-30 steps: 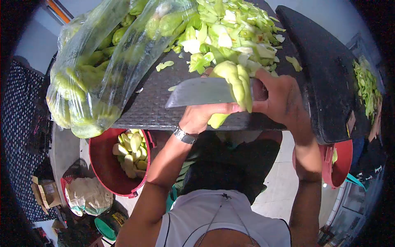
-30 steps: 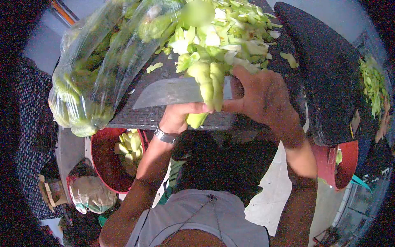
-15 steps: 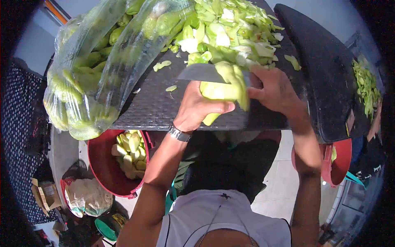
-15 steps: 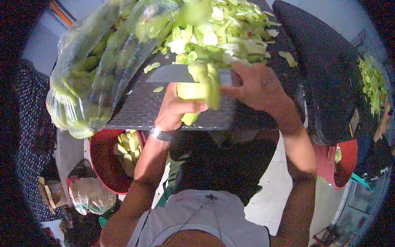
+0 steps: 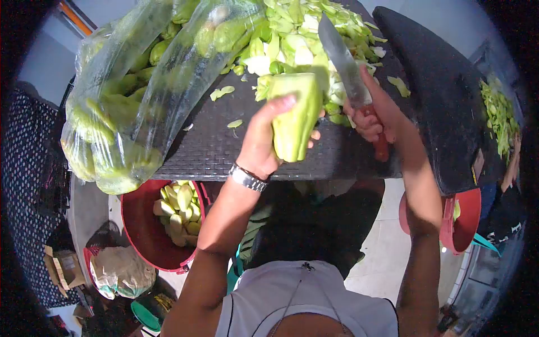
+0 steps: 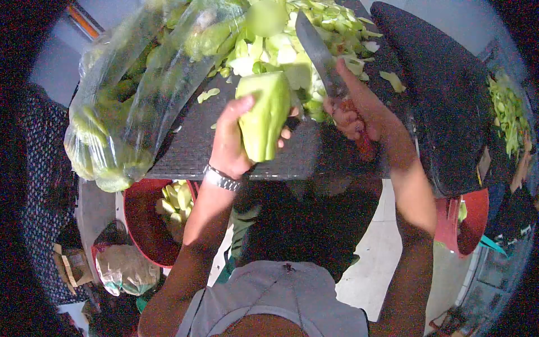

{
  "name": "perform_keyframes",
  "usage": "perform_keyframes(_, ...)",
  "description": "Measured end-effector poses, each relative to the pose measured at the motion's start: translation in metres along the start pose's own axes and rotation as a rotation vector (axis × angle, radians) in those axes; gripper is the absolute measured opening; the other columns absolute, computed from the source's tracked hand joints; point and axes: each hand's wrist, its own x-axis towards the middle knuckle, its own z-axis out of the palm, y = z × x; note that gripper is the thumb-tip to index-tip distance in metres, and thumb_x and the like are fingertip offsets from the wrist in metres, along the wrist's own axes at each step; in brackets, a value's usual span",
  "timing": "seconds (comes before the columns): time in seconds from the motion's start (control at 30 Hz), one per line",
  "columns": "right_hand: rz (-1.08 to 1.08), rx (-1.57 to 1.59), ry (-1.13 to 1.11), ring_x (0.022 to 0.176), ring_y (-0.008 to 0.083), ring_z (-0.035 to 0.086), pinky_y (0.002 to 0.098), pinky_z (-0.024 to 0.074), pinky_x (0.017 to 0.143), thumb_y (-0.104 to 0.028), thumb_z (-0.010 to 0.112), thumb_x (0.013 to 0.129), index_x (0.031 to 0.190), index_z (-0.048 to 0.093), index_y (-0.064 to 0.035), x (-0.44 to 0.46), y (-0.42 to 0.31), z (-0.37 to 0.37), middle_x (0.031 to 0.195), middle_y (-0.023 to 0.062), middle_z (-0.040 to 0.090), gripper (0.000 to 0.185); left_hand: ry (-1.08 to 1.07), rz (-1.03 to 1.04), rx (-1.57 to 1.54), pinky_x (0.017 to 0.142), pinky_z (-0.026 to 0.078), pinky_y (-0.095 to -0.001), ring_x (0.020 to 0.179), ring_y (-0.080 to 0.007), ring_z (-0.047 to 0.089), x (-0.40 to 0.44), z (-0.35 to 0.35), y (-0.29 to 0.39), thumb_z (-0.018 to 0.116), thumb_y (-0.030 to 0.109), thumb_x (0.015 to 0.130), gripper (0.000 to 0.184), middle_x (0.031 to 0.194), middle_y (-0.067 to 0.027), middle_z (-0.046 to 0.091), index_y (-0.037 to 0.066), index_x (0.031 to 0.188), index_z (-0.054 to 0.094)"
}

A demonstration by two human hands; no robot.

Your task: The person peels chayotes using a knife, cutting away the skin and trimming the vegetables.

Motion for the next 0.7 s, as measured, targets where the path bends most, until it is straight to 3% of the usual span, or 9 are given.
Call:
perform_keyframes(0.07, -0.037, 0.016, -0.041, 0.032, 0.0048, 0.029, 0.0256, 0.0246, 0.032, -0.090, 0.027, 0.088, 0.077, 0.055, -0.0110, -0.003, 0.009, 0.007, 0.046, -0.0074, 0.035, 0.085, -0.112, -0.034, -0.137, 0.075, 0.060, -0.0400, 0.089, -0.0325, 0.070, 0.007, -0.014, 0.005, 0.049, 0.065, 0.095, 0.079, 0.125, -0.0251, 0.065, 0.003, 0.145, 0.046)
perform_keyframes(0.2, -0.063, -0.024, 0.012, 0.032, 0.0063, 0.029, 0.0236, 0.0240, 0.032, -0.092, 0.025, 0.086, 0.081, 0.054, -0.0095, -0.018, 0.026, 0.025, 0.045, -0.0058, 0.034, 0.088, 0.034, 0.411, -0.484, 0.110, 0.041, -0.0574, 0.129, -0.0364, 0.054, 0.001, 0.003, 0.024, 0.046, 0.067, 0.096, 0.078, 0.145, -0.0172, 0.054, 0.009, 0.148, 0.045)
perform_keyframes(0.23, -0.067, -0.039, 0.056, 0.032, 0.0064, 0.029, 0.0232, 0.0241, 0.032, -0.093, 0.023, 0.084, 0.083, 0.052, -0.0092, -0.022, 0.024, 0.027, 0.044, -0.0056, 0.032, 0.089, 0.228, 0.511, -0.401, 0.109, 0.041, -0.0608, 0.132, -0.0393, 0.051, 0.004, -0.008, 0.017, 0.047, 0.068, 0.095, 0.079, 0.147, -0.0202, 0.050, 0.009, 0.148, 0.045)
perform_keyframes(0.3, -0.116, -0.030, 0.053, 0.032, 0.0065, 0.027, 0.0232, 0.0236, 0.033, -0.093, 0.023, 0.084, 0.083, 0.052, -0.0091, -0.030, 0.025, 0.025, 0.045, -0.0054, 0.033, 0.090, -0.127, 0.246, -0.547, 0.108, 0.041, -0.0633, 0.135, -0.0435, 0.047, -0.021, -0.014, -0.004, 0.049, 0.065, 0.095, 0.076, 0.148, -0.0224, 0.048, 0.009, 0.147, 0.045)
perform_keyframes(0.37, -0.155, -0.004, 0.054, 0.032, 0.0064, 0.027, 0.0228, 0.0233, 0.033, -0.094, 0.023, 0.084, 0.084, 0.053, -0.0091, -0.031, 0.031, 0.029, 0.045, -0.0055, 0.034, 0.090, -0.264, 0.140, -1.027, 0.084, 0.060, -0.0533, 0.116, -0.0394, 0.059, -0.027, -0.030, 0.001, 0.056, 0.066, 0.093, 0.075, 0.130, -0.0227, 0.057, 0.007, 0.139, 0.052)
perform_keyframes(0.43, -0.206, 0.028, 0.073, 0.033, 0.0063, 0.028, 0.0221, 0.0233, 0.034, -0.095, 0.024, 0.083, 0.084, 0.053, -0.0093, -0.035, 0.037, 0.039, 0.047, -0.0057, 0.036, 0.090, -0.081, 0.202, -0.771, 0.075, 0.063, -0.0493, 0.105, -0.0382, 0.063, -0.030, -0.030, 0.011, 0.057, 0.063, 0.093, 0.071, 0.121, -0.0214, 0.059, 0.006, 0.135, 0.054)
perform_keyframes(0.53, -0.337, -0.097, 0.135, 0.036, 0.0083, 0.038, 0.0250, 0.0313, 0.037, -0.092, 0.040, 0.082, 0.084, 0.052, -0.0078, -0.023, 0.057, 0.043, 0.048, -0.0020, 0.039, 0.085, -0.054, 0.146, -0.572, 0.078, 0.062, -0.0516, 0.110, -0.0362, 0.064, -0.030, -0.027, 0.018, 0.055, 0.059, 0.096, 0.064, 0.125, -0.0197, 0.062, 0.008, 0.136, 0.054)
perform_keyframes(0.63, -1.073, -0.952, 0.784, 0.042, 0.0127, 0.049, 0.0294, 0.0400, 0.042, -0.078, 0.068, 0.076, 0.082, 0.051, -0.0079, -0.017, 0.069, 0.082, 0.049, -0.0006, 0.043, 0.073, 0.232, 0.091, -0.508, 0.082, 0.058, -0.0587, 0.098, -0.0354, 0.071, -0.025, 0.006, 0.021, 0.055, 0.054, 0.098, 0.054, 0.114, -0.0170, 0.071, 0.010, 0.128, 0.062)
perform_keyframes(0.7, -1.147, -1.182, 0.698, 0.044, 0.0156, 0.054, 0.0327, 0.0437, 0.046, -0.068, 0.081, 0.067, 0.081, 0.051, -0.0086, -0.032, 0.062, 0.099, 0.050, -0.0013, 0.046, 0.068, 0.144, 0.026, -0.516, 0.085, 0.059, -0.0528, 0.094, -0.0337, 0.072, -0.012, 0.002, 0.012, 0.055, 0.049, 0.100, 0.051, 0.110, -0.0163, 0.072, 0.006, 0.127, 0.062)
